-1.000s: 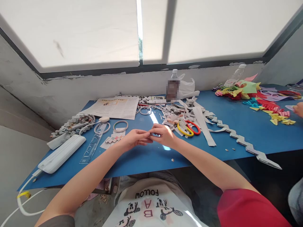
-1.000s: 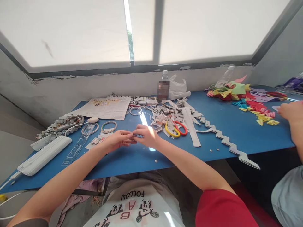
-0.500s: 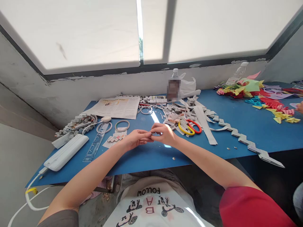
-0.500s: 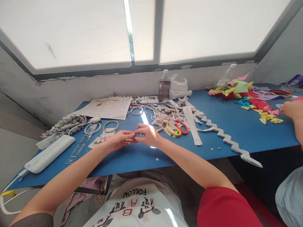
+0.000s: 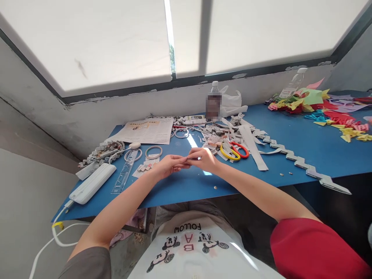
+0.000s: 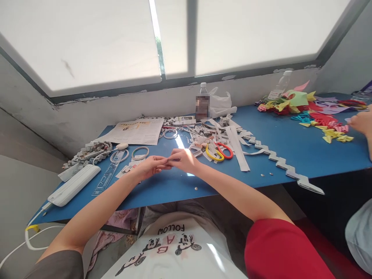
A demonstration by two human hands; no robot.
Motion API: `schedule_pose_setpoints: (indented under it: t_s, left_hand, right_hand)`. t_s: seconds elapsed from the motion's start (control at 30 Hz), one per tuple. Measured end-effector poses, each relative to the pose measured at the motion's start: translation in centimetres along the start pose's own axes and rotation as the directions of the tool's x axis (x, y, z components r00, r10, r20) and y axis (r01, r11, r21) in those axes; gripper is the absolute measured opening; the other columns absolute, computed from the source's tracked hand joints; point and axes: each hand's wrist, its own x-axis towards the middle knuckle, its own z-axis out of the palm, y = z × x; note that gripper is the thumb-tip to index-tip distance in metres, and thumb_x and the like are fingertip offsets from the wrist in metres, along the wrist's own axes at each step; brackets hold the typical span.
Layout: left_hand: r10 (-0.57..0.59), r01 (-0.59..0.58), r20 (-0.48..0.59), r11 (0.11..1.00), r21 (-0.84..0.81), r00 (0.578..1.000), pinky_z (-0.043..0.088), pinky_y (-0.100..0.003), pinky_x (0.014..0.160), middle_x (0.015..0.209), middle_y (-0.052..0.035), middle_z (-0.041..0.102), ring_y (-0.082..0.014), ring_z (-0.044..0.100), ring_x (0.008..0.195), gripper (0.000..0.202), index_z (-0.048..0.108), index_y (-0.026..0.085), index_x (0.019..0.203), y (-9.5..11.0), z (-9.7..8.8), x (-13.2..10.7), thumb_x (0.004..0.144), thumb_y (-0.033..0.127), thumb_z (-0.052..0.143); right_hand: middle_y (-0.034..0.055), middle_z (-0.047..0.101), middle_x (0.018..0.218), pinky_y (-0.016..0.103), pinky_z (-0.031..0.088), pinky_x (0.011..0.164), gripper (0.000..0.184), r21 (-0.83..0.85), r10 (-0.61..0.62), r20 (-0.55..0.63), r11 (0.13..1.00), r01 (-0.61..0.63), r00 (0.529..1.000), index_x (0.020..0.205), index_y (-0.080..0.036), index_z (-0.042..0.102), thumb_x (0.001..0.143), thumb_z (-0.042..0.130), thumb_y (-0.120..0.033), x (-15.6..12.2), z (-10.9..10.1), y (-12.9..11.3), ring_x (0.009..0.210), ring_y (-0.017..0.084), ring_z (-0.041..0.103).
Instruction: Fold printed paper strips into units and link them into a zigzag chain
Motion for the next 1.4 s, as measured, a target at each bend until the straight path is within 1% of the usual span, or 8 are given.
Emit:
schedule_pose_setpoints:
  t_s: [0.2, 0.37, 0.53, 0.7, 0.83, 1.0, 1.13, 1.4]
  left_hand:
    - [0.08, -0.077, -0.047, 0.995, 0.066, 0.996, 0.04, -0.024, 0.065, 0.102, -0.0131, 0.074, -0.024, 0.067, 0.1, 0.045, 0.073, 0.014, 0.09, 0.0, -0.3, -0.1, 0.063, 0.049, 0.082]
    - [0.195, -0.179, -0.084, 0.97, 0.162, 0.977, 0.043, -0.027, 0.069, 0.097, -0.0133, 0.075, -0.0264, 0.068, 0.099, 0.045, 0.072, 0.015, 0.093, -0.1, -0.5, -0.3, 0.067, 0.051, 0.078]
    - [0.262, -0.225, -0.149, 0.947, 0.228, 0.953, 0.045, -0.028, 0.067, 0.091, -0.0125, 0.076, -0.027, 0.069, 0.094, 0.044, 0.071, 0.016, 0.093, 0.1, 0.1, -0.7, 0.068, 0.051, 0.077]
    - [0.286, -0.249, -0.195, 0.949, 0.193, 0.938, 0.045, -0.027, 0.061, 0.092, -0.0128, 0.075, -0.0265, 0.071, 0.089, 0.042, 0.071, 0.015, 0.087, 0.2, 0.6, -0.7, 0.069, 0.053, 0.076]
    - [0.296, -0.268, -0.188, 0.95, 0.159, 0.937, 0.047, -0.026, 0.06, 0.092, -0.0127, 0.075, -0.0258, 0.071, 0.088, 0.042, 0.07, 0.015, 0.086, 0.0, 0.5, -0.5, 0.068, 0.052, 0.077]
    - [0.386, -0.32, -0.171, 0.893, 0.315, 0.907, 0.05, -0.028, 0.057, 0.087, -0.0127, 0.075, -0.0253, 0.071, 0.081, 0.044, 0.068, 0.014, 0.085, -0.1, 0.4, -0.6, 0.073, 0.056, 0.071]
    - [0.468, -0.376, -0.136, 0.824, 0.425, 0.873, 0.051, -0.028, 0.055, 0.082, -0.0104, 0.074, -0.0239, 0.071, 0.076, 0.044, 0.067, 0.015, 0.084, -0.2, 0.4, -0.7, 0.075, 0.058, 0.067]
    - [0.47, -0.39, -0.064, 0.794, 0.466, 0.881, 0.05, -0.028, 0.054, 0.079, -0.0089, 0.071, -0.0245, 0.07, 0.077, 0.039, 0.066, 0.016, 0.086, -0.2, 0.6, -0.9, 0.078, 0.054, 0.064]
  right_hand:
    - [0.0061, 0.07, 0.081, 0.028, 0.052, 0.062, 0.019, 0.16, 0.17, 0.089, 0.97, -0.183, 0.981, 0.088, -0.018, 0.076, 0.078, 0.068, -0.032, 0.2, -0.6, -0.4, 0.067, 0.015, 0.061]
    - [0.007, 0.071, 0.079, 0.031, 0.054, 0.065, 0.024, 0.418, 0.316, 0.152, 0.838, -0.351, 0.937, 0.09, -0.014, 0.074, 0.079, 0.066, -0.034, 0.1, -1.1, -1.0, 0.071, 0.017, 0.065]
    - [0.0071, 0.073, 0.079, 0.035, 0.055, 0.07, 0.028, 0.518, 0.391, 0.16, 0.748, -0.414, 0.906, 0.091, -0.014, 0.073, 0.074, 0.072, -0.035, 0.3, -1.0, -1.0, 0.073, 0.019, 0.067]
    - [0.0056, 0.071, 0.071, 0.035, 0.056, 0.068, 0.028, 0.527, 0.394, 0.132, 0.749, -0.402, 0.909, 0.09, -0.014, 0.073, 0.076, 0.069, -0.038, 0.3, -0.9, -0.7, 0.067, 0.018, 0.067]
    - [0.0064, 0.073, 0.082, 0.036, 0.057, 0.076, 0.026, 0.506, 0.422, 0.068, 0.767, -0.395, 0.904, 0.09, -0.015, 0.073, 0.076, 0.071, -0.038, 0.2, -0.8, -0.9, 0.076, 0.019, 0.069]
    - [0.0069, 0.073, 0.082, 0.036, 0.057, 0.074, 0.031, 0.446, 0.452, 0.148, 0.763, -0.468, 0.88, 0.094, -0.015, 0.073, 0.073, 0.074, -0.038, 0.4, -1.1, -1.2, 0.074, 0.019, 0.068]
    - [0.0047, 0.071, 0.071, 0.035, 0.056, 0.07, 0.025, 0.422, 0.447, 0.137, 0.781, -0.461, 0.884, 0.087, -0.015, 0.073, 0.072, 0.074, -0.036, 0.5, -1.2, -1.2, 0.067, 0.017, 0.066]
    - [0.0023, 0.067, 0.068, 0.032, 0.055, 0.066, 0.021, 0.387, 0.442, 0.131, 0.801, -0.456, 0.888, 0.078, -0.017, 0.07, 0.07, 0.076, -0.035, 0.4, -1.5, -1.5, 0.065, 0.016, 0.065]
